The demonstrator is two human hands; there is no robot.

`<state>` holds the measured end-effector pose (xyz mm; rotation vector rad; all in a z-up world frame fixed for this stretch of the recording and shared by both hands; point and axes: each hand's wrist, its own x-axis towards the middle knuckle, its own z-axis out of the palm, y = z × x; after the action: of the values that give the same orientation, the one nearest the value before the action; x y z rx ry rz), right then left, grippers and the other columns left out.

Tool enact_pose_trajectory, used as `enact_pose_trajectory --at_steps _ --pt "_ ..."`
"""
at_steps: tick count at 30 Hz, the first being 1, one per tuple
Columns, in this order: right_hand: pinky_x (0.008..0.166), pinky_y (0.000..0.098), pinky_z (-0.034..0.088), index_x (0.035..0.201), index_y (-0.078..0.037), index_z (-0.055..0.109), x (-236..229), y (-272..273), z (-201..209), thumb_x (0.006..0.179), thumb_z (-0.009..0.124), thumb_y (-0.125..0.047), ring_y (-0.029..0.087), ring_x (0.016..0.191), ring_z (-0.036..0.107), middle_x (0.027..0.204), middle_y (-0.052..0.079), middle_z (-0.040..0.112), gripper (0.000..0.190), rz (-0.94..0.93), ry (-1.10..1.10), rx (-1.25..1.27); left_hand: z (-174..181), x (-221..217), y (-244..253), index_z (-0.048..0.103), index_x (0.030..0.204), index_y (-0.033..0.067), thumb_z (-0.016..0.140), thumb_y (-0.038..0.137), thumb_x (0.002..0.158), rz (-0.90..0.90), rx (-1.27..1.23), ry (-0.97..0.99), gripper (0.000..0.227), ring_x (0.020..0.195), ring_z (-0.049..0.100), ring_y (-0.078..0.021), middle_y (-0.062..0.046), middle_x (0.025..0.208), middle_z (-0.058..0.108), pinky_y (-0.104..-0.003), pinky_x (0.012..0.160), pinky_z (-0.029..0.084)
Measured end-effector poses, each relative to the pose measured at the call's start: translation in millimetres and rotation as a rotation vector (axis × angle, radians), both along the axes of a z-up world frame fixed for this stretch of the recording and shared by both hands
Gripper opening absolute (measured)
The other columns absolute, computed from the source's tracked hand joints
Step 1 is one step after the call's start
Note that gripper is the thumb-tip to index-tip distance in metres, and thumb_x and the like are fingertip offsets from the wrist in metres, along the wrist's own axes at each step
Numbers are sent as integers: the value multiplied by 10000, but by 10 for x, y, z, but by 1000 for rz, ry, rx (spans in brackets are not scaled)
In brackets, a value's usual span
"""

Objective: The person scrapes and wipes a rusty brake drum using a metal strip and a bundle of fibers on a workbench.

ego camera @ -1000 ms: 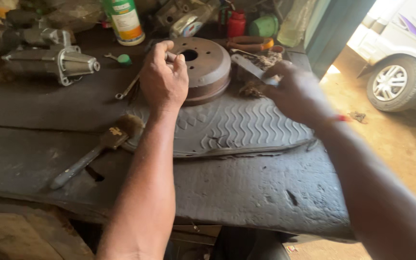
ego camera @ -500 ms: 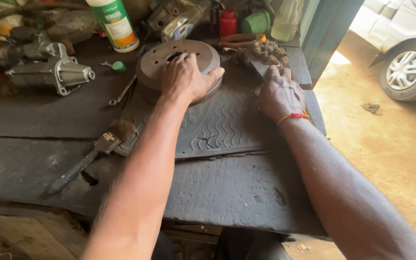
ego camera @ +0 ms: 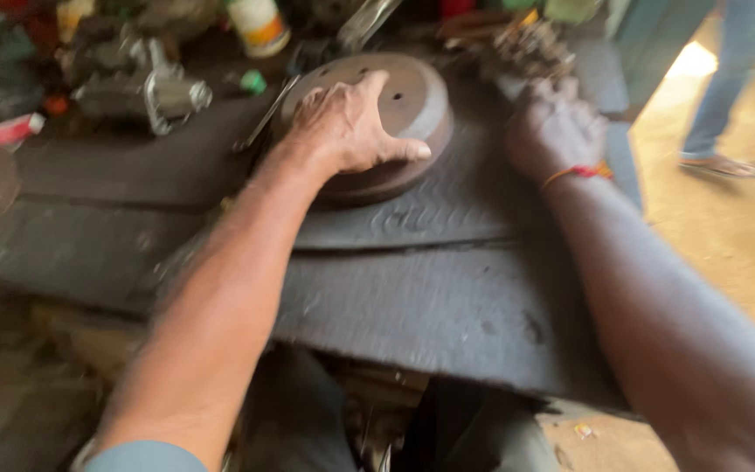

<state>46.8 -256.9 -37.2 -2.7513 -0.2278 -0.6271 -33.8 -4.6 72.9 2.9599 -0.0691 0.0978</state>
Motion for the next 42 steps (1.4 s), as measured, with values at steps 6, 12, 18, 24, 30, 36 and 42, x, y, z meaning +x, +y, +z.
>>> enact_pose_trajectory --at_steps 6,12,18,24,30,36,42 --pt "973 606 435 1246 -99 681 -162 44 231 958 565 -289 495 1206 562 1364 258 553 364 3 189 56 -44 -384 120 314 1549 56 792 833 614 -208 -22 -3 1306 1340 487 -427 -288 1449 496 -517 1109 371" --pt "960 594 454 1251 -48 662 -141 51 177 953 592 -292 490 1205 571 1358 274 562 392 27 152 12 -334 -233 -223 243 1546 42 561 983 671 39 3 -58 1323 1342 455 -429 -307 1413 489 -556 1151 235" --pt "978 590 447 1284 -57 629 -135 37 208 935 600 -274 487 1219 559 1357 271 556 412 20 187 45 -487 -298 -155 338 1572 65 453 936 773 -34 -77 -299 1188 1244 637 -329 -189 1283 696 -525 1221 255" --pt "935 579 469 1335 -103 598 -231 40 329 917 565 -178 485 1119 619 1234 262 650 426 47 114 107 -501 -301 -157 392 1558 106 422 921 814 -16 -73 -325 1104 1251 629 -331 -170 1297 700 -516 1214 265" --pt "839 576 471 1280 -146 650 -462 -150 570 890 666 -180 449 1040 637 1124 216 699 392 143 -49 107 -443 -328 -186 404 1553 123 445 880 816 -2 -81 -265 1057 1244 619 -337 -190 1284 687 -522 1190 259" --pt "820 356 528 1118 -126 611 -513 -331 733 1129 650 -126 247 960 671 1066 86 710 41 215 -727 418 -419 -363 -207 434 1550 147 480 792 850 32 -120 -263 954 1261 605 -347 -207 1303 669 -506 1212 258" --pt "846 305 548 1203 -28 626 -413 -94 602 1143 598 -137 139 957 649 1078 45 669 127 522 -460 1108 -401 -375 -182 466 1500 112 489 802 844 -8 -132 -312 952 1277 585 -359 -195 1304 676 -509 1185 265"
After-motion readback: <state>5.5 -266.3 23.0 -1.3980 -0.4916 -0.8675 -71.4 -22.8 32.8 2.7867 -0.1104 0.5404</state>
